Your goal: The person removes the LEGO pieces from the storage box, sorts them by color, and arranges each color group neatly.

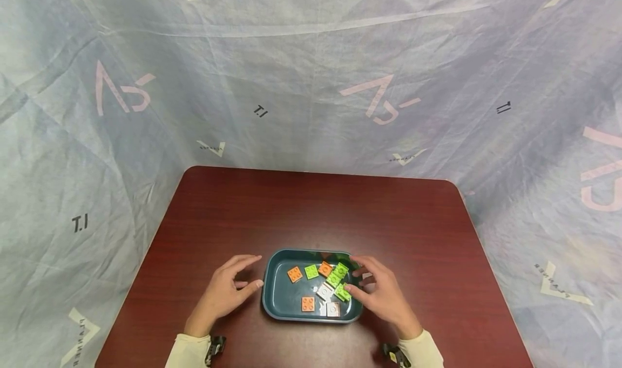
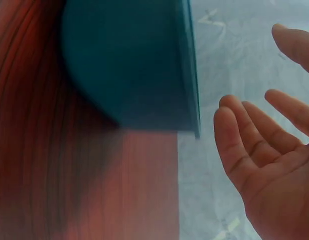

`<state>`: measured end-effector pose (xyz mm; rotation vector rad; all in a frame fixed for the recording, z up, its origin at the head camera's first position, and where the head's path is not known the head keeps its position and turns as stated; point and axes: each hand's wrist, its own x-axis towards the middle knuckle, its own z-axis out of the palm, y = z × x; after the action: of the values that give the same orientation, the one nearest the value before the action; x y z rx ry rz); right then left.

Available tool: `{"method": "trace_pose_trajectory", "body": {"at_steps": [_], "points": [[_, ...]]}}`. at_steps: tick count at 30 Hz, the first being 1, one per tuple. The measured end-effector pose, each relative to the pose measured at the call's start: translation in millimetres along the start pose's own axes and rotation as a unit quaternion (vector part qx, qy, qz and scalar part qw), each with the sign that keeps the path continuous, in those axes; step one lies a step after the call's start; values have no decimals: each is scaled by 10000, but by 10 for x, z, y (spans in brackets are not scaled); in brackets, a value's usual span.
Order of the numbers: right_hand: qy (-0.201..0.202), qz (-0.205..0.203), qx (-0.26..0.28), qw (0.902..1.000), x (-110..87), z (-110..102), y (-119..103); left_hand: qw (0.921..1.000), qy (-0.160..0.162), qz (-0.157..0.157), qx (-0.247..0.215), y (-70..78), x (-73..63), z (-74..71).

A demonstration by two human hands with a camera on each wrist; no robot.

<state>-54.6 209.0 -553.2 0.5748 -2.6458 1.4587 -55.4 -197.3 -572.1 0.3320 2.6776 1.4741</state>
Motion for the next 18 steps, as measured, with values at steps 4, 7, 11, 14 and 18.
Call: {"method": "trace_pose_trajectory", "body": {"at_steps": [4,7,11,14,18], "points": [[-191,112,269,9994,56,98,-60,9996,-18,-103,-265,-10,7,65],[-421,191,229,9987,94,177,-90,9989,-12,-159,-436,-29,11,123],[-782,303,381,9958,134,269,-118,9983,-24,-172,-558,-44,1,197],[-952,315,572,9933,163,328,-129,9983,-22,-145,-564,-45,-3,227],[-1029,161,534,9931,196,405,-134,9982,-55,-190,-560,-31,5,236]]}}
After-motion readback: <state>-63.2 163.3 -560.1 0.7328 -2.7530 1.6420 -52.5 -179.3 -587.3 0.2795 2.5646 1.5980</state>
